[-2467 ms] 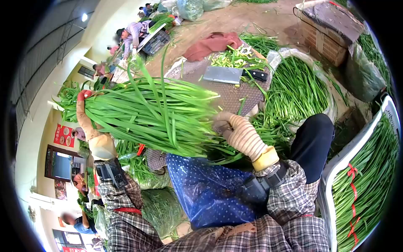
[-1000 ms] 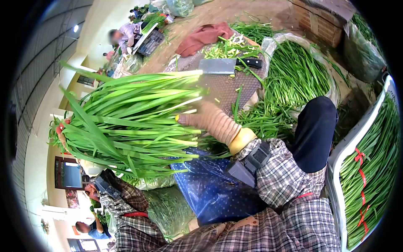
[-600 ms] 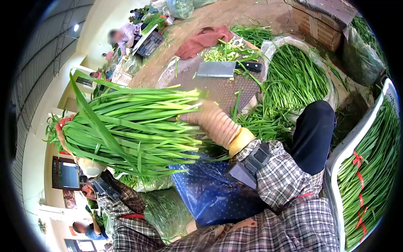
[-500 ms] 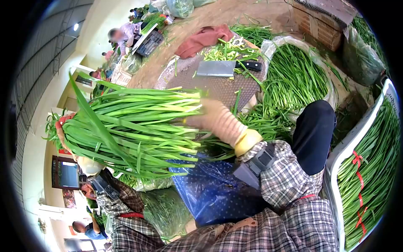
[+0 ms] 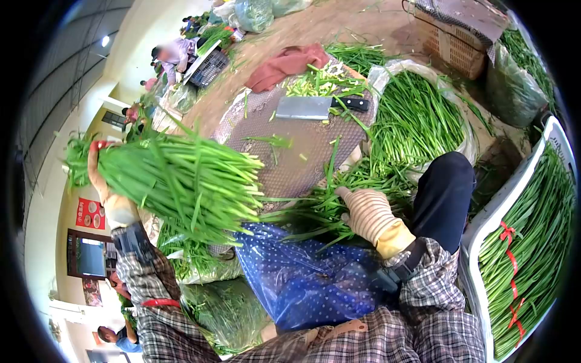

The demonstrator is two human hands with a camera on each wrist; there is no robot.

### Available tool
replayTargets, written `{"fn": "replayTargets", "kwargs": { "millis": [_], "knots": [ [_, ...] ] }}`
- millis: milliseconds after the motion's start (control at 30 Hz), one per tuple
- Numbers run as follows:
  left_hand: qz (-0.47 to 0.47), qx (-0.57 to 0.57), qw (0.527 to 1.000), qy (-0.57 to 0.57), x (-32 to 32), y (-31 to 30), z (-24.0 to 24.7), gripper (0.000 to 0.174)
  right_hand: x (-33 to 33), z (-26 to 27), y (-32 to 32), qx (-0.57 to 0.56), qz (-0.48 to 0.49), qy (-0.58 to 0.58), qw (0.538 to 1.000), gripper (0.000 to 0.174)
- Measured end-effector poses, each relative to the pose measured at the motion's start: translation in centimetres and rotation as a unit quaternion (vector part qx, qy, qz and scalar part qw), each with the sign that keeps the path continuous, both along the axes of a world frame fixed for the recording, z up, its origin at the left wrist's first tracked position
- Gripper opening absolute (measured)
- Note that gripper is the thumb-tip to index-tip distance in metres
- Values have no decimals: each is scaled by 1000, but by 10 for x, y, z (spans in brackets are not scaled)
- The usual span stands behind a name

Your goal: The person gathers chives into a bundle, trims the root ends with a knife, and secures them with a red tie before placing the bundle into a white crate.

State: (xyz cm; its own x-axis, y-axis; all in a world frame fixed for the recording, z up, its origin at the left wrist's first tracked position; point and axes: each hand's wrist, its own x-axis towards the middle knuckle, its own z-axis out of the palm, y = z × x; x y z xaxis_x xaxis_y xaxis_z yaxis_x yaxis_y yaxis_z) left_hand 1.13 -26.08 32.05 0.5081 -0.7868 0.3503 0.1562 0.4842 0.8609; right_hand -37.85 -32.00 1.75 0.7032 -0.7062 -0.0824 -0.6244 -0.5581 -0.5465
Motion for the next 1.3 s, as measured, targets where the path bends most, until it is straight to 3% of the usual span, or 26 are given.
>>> {"fn": "replayTargets", "kwargs": {
  "millis": [67,167,300,367,400,467,533,567,600,633,700,767,833,900,967,1033,1100,1167,1200,1233,1300],
  "knots": [
    [88,4,996,-16,6,-30,6,15,-5,6,2,-17,2,-17,1000,44],
    [56,-32,997,-50,19,-63,7,14,-12,4,4,14,21,6,1000,40],
    [207,29,971,-117,-31,-84,-46,17,-21,1,7,29,82,-9,996,36],
    [139,53,987,-56,-39,-79,-64,16,-27,17,1,44,80,-4,996,36],
    [163,47,985,-34,-57,-71,-64,13,-31,24,-5,52,63,-51,995,37],
    [116,70,991,12,-67,-54,-59,10,-41,49,-22,83,24,-113,990,36],
    [118,78,989,38,-75,-42,-52,9,-47,68,-46,50,-24,-224,973,29],
    [69,85,994,29,-84,-34,-47,9,-46,74,-60,47,-50,-289,955,27],
    [20,89,996,18,-94,-28,-42,9,-41,84,-74,24,-57,-315,947,29],
    [20,84,996,18,-104,-25,-37,9,-39,102,-81,133,-75,-357,921,35],
    [-39,100,992,63,-127,-18,-30,13,-19,110,-103,135,-30,-381,914,43],
    [-61,111,989,75,-149,-13,-25,17,3,109,-106,306,26,-499,810,52],
    [-51,71,994,66,-156,-13,-22,17,39,80,-110,366,79,-534,758,65],
    [-49,96,989,98,-160,-18,-16,15,77,28,-95,408,104,-454,785,59],
    [65,179,981,50,-140,-29,-8,15,66,-19,-33,699,75,-454,547,54],
    [103,183,977,16,-87,-43,-11,15,68,-56,-9,816,53,-414,400,51],
    [135,166,977,9,-72,-42,-13,16,80,-102,3,580,111,-447,672,47],
    [163,144,976,-1,-58,-40,-12,17,95,-134,5,259,167,-429,849,44],
    [156,143,977,-11,-51,-39,-11,17,87,-102,8,619,111,-447,636,39],
    [148,143,978,-19,-46,-40,-9,18,79,-67,12,841,-87,-429,317,35],
    [155,127,980,-2,-57,-46,-1,20,72,-47,6,793,-19,-439,421,29]
  ]
}}
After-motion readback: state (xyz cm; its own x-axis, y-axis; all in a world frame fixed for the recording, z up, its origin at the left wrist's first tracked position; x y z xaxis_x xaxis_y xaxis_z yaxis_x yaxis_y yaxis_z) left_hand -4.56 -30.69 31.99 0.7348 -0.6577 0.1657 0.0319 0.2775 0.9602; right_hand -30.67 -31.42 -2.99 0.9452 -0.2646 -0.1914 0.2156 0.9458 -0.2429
